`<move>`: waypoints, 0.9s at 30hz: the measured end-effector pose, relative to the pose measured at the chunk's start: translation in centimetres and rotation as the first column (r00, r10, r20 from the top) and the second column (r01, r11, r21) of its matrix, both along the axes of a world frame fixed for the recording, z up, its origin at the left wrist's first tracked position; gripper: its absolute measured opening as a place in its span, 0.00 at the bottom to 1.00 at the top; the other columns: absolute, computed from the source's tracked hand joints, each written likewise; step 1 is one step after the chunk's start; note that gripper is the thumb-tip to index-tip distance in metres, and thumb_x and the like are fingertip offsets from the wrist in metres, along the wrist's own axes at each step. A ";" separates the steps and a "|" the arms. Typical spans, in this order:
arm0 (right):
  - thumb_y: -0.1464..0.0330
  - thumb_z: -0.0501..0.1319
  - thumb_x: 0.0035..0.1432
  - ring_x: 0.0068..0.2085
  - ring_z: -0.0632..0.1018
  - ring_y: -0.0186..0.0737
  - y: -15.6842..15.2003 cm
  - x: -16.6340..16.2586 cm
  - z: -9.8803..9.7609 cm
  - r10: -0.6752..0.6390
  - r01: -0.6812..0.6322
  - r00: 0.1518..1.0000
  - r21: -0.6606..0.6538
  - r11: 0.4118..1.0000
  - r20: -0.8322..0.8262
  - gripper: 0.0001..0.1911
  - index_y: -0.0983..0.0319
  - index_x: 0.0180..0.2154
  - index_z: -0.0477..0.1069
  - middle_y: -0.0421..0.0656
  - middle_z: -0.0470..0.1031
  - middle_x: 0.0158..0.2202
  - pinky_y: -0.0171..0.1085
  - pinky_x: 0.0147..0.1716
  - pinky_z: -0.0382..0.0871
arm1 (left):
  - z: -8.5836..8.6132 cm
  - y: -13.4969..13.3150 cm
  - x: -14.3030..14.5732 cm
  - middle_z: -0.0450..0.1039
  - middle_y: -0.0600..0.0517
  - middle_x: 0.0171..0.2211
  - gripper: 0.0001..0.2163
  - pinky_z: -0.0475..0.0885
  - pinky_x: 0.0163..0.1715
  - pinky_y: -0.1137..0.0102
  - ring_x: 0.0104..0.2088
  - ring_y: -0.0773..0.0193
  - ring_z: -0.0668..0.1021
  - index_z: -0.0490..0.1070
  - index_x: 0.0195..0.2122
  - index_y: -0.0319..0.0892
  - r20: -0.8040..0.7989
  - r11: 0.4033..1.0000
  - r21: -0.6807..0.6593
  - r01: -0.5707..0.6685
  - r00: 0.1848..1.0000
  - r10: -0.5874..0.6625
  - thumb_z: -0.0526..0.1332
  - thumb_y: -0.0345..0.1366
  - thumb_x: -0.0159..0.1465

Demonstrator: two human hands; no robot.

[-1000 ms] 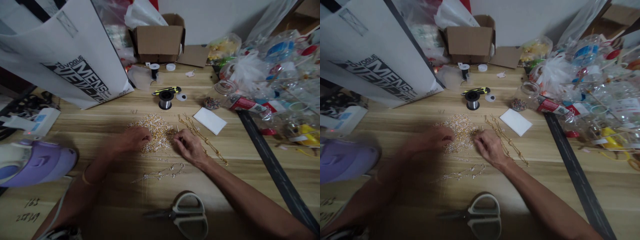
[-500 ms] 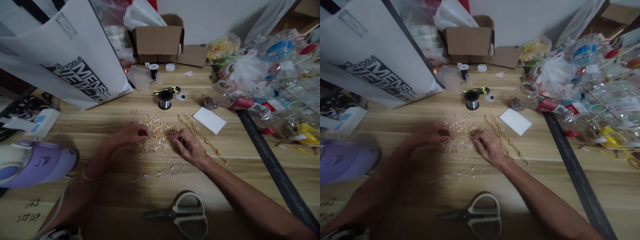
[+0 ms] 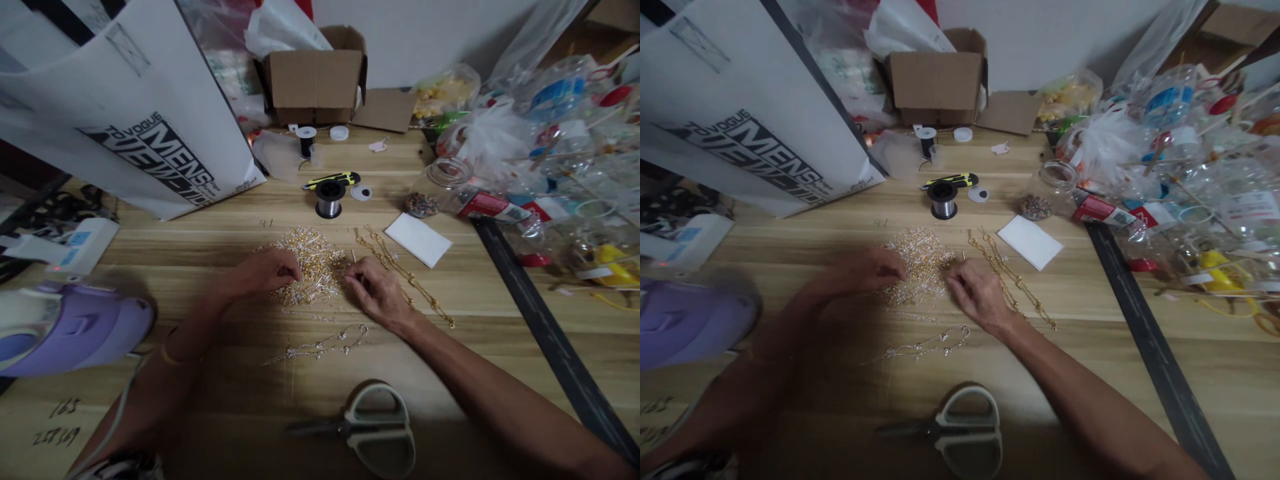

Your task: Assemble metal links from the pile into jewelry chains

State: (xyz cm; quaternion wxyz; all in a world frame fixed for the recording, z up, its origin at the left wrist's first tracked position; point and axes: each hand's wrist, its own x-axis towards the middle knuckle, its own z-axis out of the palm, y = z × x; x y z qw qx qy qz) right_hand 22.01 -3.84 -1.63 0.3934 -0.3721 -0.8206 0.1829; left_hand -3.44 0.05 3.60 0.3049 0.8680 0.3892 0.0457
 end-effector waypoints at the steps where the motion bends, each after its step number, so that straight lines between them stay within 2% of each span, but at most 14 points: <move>1: 0.72 0.54 0.61 0.32 0.70 0.36 0.0 0.0 0.0 0.004 -0.004 1.000 -0.005 1.000 0.003 0.03 0.62 0.34 0.65 0.42 0.69 0.30 0.36 0.32 0.65 | 0.0 0.0 0.0 0.76 0.51 0.31 0.06 0.66 0.35 0.73 0.32 0.67 0.75 0.74 0.30 0.39 -0.013 1.000 0.020 0.018 1.000 -0.018 0.57 0.28 0.58; 5: 0.72 0.54 0.61 0.32 0.70 0.37 0.0 0.0 0.2 0.004 -0.004 1.000 -0.008 1.000 0.002 0.03 0.62 0.34 0.65 0.43 0.69 0.30 0.37 0.32 0.65 | 0.2 -0.3 0.3 0.74 0.51 0.31 0.07 0.65 0.37 0.71 0.34 0.65 0.74 0.74 0.28 0.39 -0.082 0.996 0.065 0.055 0.995 -0.049 0.57 0.28 0.59; 11: 0.72 0.54 0.61 0.31 0.70 0.36 0.0 0.0 0.4 0.011 -0.011 1.000 -0.024 1.000 -0.002 0.04 0.61 0.34 0.66 0.43 0.70 0.30 0.36 0.30 0.65 | 0.4 -0.8 1.2 0.72 0.52 0.29 0.07 0.65 0.35 0.71 0.33 0.65 0.73 0.73 0.26 0.39 -0.155 0.996 0.089 0.030 0.988 -0.016 0.56 0.27 0.58; 18: 0.71 0.54 0.61 0.31 0.70 0.36 0.0 0.0 0.2 0.006 -0.006 1.000 -0.018 1.000 0.007 0.04 0.61 0.34 0.65 0.43 0.69 0.30 0.35 0.31 0.65 | -0.3 -1.1 1.7 0.70 0.52 0.26 0.08 0.64 0.34 0.71 0.30 0.65 0.71 0.70 0.23 0.39 -0.173 0.983 0.173 0.052 0.985 -0.022 0.55 0.27 0.57; 27: 0.71 0.54 0.61 0.32 0.70 0.36 0.0 0.1 0.1 0.013 -0.013 1.000 -0.015 1.000 0.007 0.03 0.61 0.34 0.66 0.43 0.69 0.30 0.36 0.32 0.65 | 0.1 -1.4 2.2 0.70 0.51 0.26 0.08 0.63 0.33 0.71 0.29 0.65 0.70 0.68 0.24 0.39 -0.242 0.980 0.190 0.060 0.970 -0.012 0.54 0.27 0.59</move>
